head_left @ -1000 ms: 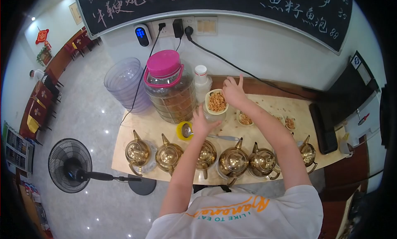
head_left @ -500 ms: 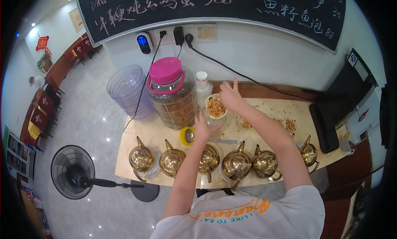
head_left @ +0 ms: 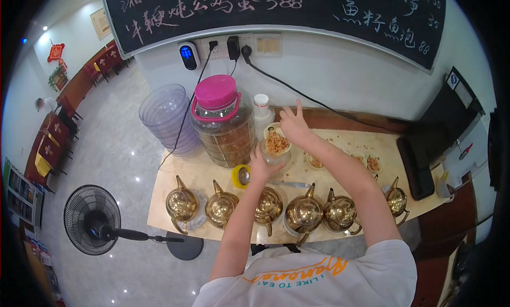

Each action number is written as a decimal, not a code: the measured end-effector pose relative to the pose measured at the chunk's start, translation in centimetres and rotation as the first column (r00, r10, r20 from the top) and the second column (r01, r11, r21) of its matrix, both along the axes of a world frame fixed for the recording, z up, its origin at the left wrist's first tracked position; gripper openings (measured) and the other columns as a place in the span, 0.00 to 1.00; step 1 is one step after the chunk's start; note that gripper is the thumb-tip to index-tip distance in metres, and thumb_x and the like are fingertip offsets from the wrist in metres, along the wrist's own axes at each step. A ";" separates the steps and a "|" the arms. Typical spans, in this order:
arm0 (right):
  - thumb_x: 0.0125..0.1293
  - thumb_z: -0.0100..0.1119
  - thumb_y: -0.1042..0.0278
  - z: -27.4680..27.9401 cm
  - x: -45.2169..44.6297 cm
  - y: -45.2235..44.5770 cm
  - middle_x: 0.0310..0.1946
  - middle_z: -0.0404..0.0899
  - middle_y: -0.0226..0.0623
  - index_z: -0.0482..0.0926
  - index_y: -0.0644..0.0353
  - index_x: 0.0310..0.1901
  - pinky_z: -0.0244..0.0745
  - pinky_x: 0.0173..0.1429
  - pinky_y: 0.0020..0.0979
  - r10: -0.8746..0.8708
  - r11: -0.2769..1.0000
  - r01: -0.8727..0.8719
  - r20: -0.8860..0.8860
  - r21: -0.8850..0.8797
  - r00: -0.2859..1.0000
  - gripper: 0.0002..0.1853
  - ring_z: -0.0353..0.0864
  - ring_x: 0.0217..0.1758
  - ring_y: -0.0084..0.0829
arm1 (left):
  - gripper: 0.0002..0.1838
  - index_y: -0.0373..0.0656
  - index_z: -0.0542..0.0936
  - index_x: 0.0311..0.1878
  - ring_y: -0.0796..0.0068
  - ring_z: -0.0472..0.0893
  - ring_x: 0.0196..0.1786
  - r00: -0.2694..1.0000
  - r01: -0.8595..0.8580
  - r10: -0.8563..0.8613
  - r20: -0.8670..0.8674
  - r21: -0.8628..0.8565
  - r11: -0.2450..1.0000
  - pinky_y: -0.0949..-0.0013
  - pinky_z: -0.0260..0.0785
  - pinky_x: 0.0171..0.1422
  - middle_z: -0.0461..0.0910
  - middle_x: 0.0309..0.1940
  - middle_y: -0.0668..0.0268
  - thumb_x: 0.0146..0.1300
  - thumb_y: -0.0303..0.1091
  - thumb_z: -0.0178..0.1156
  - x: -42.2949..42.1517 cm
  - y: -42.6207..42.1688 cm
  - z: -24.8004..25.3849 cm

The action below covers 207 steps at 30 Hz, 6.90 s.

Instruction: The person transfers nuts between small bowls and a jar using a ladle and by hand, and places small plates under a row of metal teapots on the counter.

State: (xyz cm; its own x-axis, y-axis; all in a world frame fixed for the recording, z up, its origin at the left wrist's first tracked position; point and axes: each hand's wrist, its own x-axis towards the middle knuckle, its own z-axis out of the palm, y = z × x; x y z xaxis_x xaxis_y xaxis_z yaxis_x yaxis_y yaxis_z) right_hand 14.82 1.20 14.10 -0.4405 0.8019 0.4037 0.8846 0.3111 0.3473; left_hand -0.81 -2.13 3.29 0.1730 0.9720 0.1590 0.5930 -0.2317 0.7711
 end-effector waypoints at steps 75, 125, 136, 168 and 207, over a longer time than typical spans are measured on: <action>0.55 0.53 0.63 -16.0 19.3 -2.4 0.44 0.76 0.44 0.81 0.60 0.36 0.53 0.61 0.52 -0.734 0.502 0.361 -0.167 -0.786 0.658 0.12 0.71 0.53 0.42 | 0.65 0.45 0.44 0.66 0.45 0.52 0.65 0.997 0.010 -0.013 0.075 0.043 0.999 0.54 0.52 0.66 0.47 0.62 0.45 0.25 0.49 0.76 0.1 1.6 -4.6; 0.50 0.51 0.69 1.9 0.0 -0.8 0.39 0.71 0.39 0.79 0.65 0.30 0.37 0.63 0.66 -0.271 0.954 0.258 -0.069 -0.156 0.960 0.10 0.63 0.57 0.36 | 0.62 0.56 0.42 0.66 0.40 0.54 0.63 0.993 -0.002 0.012 0.119 -0.085 0.996 0.52 0.53 0.65 0.42 0.65 0.48 0.30 0.47 0.75 0.2 0.5 -2.5; 0.46 0.54 0.69 1.0 -2.9 -1.9 0.32 0.72 0.38 0.79 0.62 0.27 0.47 0.66 0.53 0.130 0.984 -0.147 0.162 0.100 0.978 0.08 0.67 0.51 0.37 | 0.61 0.60 0.42 0.66 0.41 0.56 0.62 0.997 -0.026 0.035 0.073 -0.130 0.991 0.52 0.55 0.64 0.41 0.66 0.53 0.31 0.47 0.75 0.2 0.2 -1.7; 0.62 0.48 0.65 -14.3 9.6 -1.5 0.33 0.76 0.53 0.76 0.68 0.33 0.69 0.44 0.41 -0.573 0.814 0.210 -0.808 -0.541 0.139 0.13 0.76 0.39 0.47 | 0.63 0.50 0.45 0.66 0.46 0.56 0.63 0.994 -0.006 0.010 0.107 -0.037 0.999 0.53 0.53 0.65 0.48 0.63 0.49 0.27 0.50 0.76 0.3 0.8 -3.0; 0.56 0.44 0.77 -17.9 9.8 -2.4 0.41 0.77 0.48 0.66 0.59 0.53 0.72 0.47 0.41 -0.726 0.584 0.221 -0.381 -0.781 0.573 0.20 0.77 0.46 0.42 | 0.61 0.44 0.46 0.66 0.51 0.53 0.65 0.988 0.110 -0.118 0.095 0.089 0.990 0.57 0.51 0.67 0.50 0.61 0.50 0.31 0.45 0.75 -0.1 2.0 -4.4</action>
State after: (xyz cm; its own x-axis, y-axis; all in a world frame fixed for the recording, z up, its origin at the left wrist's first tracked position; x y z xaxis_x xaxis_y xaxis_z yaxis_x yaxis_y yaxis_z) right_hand 24.67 -1.17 -3.81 0.2431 0.9349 -0.2585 0.8498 -0.3337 -0.4080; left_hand -0.86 -0.08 -1.16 0.2610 0.9294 0.2609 0.4803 -0.3594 0.8001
